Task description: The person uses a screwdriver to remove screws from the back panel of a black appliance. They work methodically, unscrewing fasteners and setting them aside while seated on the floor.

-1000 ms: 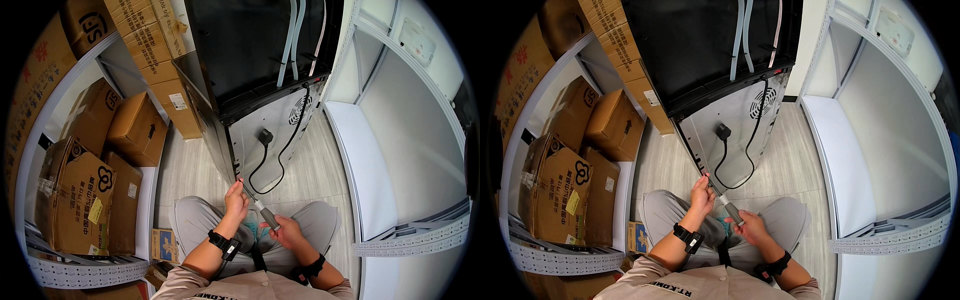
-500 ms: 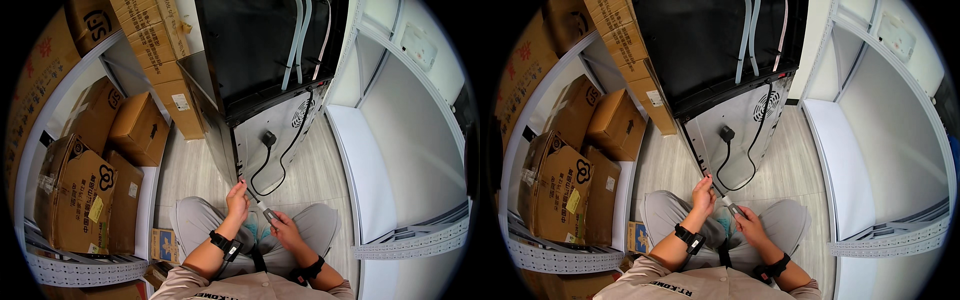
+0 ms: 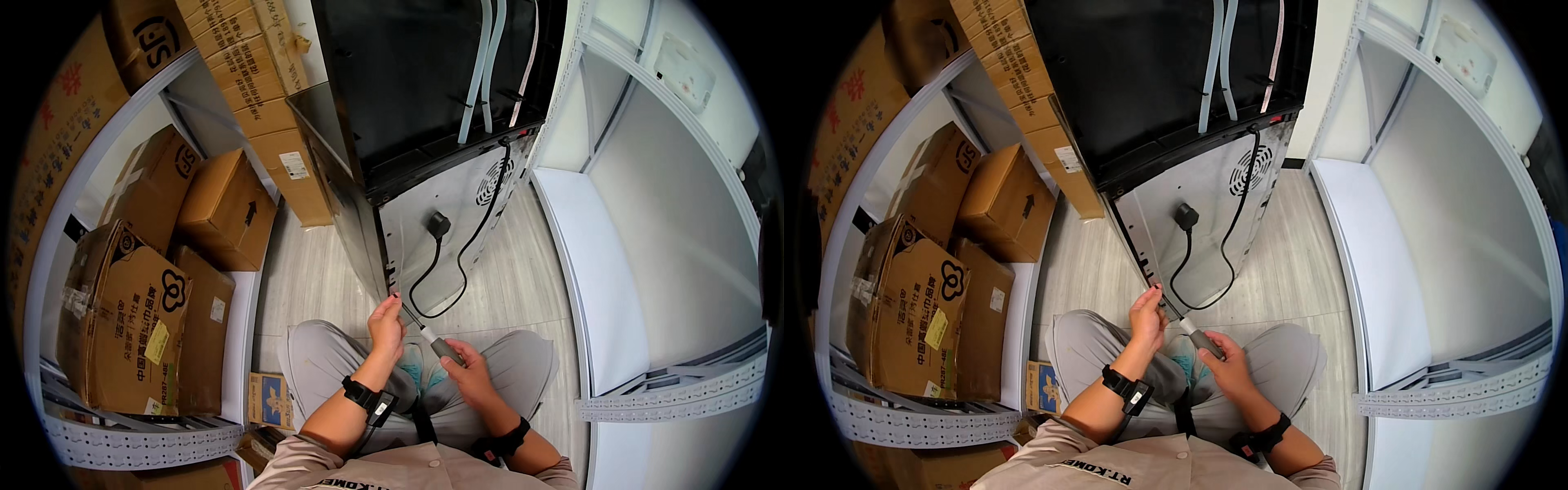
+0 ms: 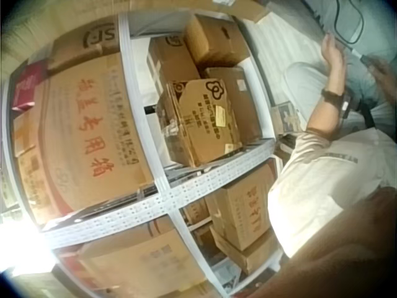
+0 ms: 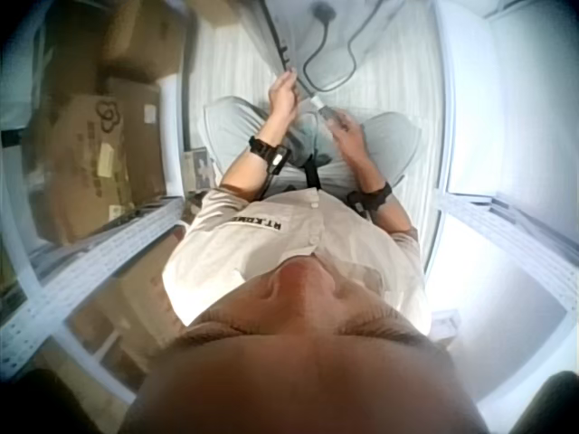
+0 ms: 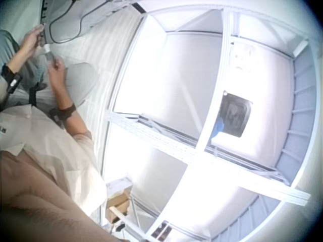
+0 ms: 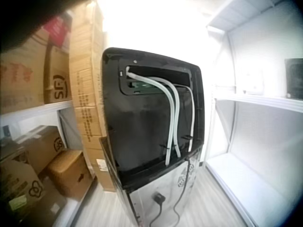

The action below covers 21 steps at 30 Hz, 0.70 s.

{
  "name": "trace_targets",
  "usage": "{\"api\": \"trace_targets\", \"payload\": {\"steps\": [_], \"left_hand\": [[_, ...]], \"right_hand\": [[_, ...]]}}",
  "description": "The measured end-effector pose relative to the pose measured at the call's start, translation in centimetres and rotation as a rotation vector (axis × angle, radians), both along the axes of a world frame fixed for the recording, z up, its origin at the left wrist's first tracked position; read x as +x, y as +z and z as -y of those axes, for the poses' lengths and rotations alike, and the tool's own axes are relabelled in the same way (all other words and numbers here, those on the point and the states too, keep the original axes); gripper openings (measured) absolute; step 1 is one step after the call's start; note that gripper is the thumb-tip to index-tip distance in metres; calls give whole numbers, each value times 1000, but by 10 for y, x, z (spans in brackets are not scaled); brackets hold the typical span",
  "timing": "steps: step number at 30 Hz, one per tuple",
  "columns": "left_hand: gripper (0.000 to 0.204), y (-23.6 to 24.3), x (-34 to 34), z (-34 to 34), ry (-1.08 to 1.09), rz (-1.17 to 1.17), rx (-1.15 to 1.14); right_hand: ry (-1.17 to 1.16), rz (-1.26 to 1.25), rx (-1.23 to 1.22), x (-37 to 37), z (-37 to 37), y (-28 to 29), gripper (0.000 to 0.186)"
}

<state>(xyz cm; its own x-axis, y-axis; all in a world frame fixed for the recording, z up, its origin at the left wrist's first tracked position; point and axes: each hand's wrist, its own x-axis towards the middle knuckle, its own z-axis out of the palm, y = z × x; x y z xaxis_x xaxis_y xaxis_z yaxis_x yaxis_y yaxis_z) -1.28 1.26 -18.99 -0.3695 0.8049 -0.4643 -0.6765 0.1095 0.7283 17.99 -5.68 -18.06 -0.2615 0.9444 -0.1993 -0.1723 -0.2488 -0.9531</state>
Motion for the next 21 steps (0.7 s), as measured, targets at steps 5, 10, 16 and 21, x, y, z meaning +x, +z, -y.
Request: {"api": "trace_targets", "payload": {"steps": [5,10,16,21], "left_hand": [[19,3,-4,-1,1,68,9],[18,4,-4,-4,5,48,-25],[17,4,-6,-4,3,84,-19],[16,1,-6,-6,15,102,-31]], "right_hand": [[-32,156,127,-3,1,8,42],[-95,257,254,-8,5,8,43],[174,3,-216,2,0,8,39],[154,-394,-515,3,-2,21,33]]}}
